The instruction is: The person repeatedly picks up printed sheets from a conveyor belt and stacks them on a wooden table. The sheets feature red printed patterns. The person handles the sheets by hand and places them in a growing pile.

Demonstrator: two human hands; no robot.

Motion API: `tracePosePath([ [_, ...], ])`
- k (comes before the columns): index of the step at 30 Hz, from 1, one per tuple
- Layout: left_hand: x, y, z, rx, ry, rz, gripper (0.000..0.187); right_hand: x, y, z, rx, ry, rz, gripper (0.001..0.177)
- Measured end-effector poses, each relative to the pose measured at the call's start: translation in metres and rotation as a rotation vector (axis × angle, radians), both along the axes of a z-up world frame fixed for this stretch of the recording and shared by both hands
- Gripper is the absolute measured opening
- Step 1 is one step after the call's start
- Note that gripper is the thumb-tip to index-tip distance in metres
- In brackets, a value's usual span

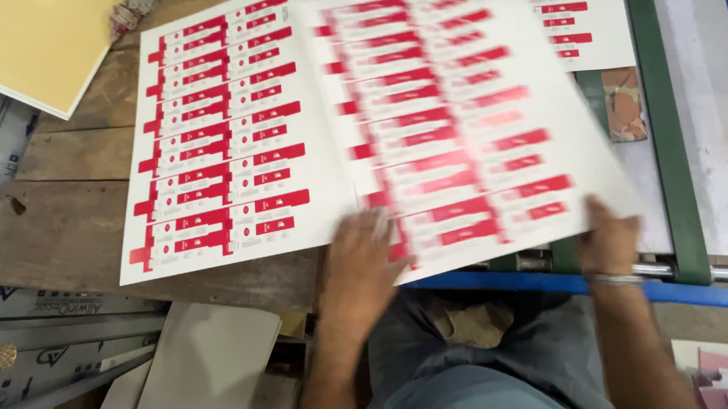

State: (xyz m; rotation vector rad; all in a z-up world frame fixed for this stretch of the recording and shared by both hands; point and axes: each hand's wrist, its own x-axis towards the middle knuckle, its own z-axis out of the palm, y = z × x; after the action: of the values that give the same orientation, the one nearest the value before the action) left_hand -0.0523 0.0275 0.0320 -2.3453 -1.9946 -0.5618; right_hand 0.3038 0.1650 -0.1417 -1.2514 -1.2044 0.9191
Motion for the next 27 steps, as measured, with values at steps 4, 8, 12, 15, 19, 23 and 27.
tracePosePath([
  [4, -0.061, -0.008, -0.001, 0.05, 0.119, 0.21, 0.064, 0.061, 0.007, -0.024, -0.091, 0.533, -0.21, 0.038],
  [8, -0.084, -0.01, -0.022, 0.14, 0.15, 0.16, 0.052, 0.091, -0.031, -0.034, -0.049, 0.536, -0.282, 0.047],
  [12, -0.081, -0.017, -0.034, 0.244, 0.113, 0.155, 0.045, 0.091, -0.077, -0.048, -0.079, 0.462, -0.295, 0.05],
  [15, -0.079, -0.019, -0.038, 0.287, 0.127, 0.201, 0.039, 0.089, -0.074, -0.061, -0.138, 0.421, -0.379, 0.043],
  [19, -0.079, -0.019, -0.032, 0.293, 0.076, 0.189, 0.042, 0.081, -0.024, -0.074, -0.044, 0.413, -0.342, 0.046],
  [23, -0.077, -0.02, -0.032, 0.3, 0.046, 0.201, 0.04, 0.068, 0.03, -0.083, 0.048, 0.446, -0.319, 0.05],
  [27, -0.077, -0.02, -0.034, 0.312, 0.041, 0.204, 0.039, 0.05, 0.049, -0.067, -0.188, 0.536, -0.319, 0.048],
])
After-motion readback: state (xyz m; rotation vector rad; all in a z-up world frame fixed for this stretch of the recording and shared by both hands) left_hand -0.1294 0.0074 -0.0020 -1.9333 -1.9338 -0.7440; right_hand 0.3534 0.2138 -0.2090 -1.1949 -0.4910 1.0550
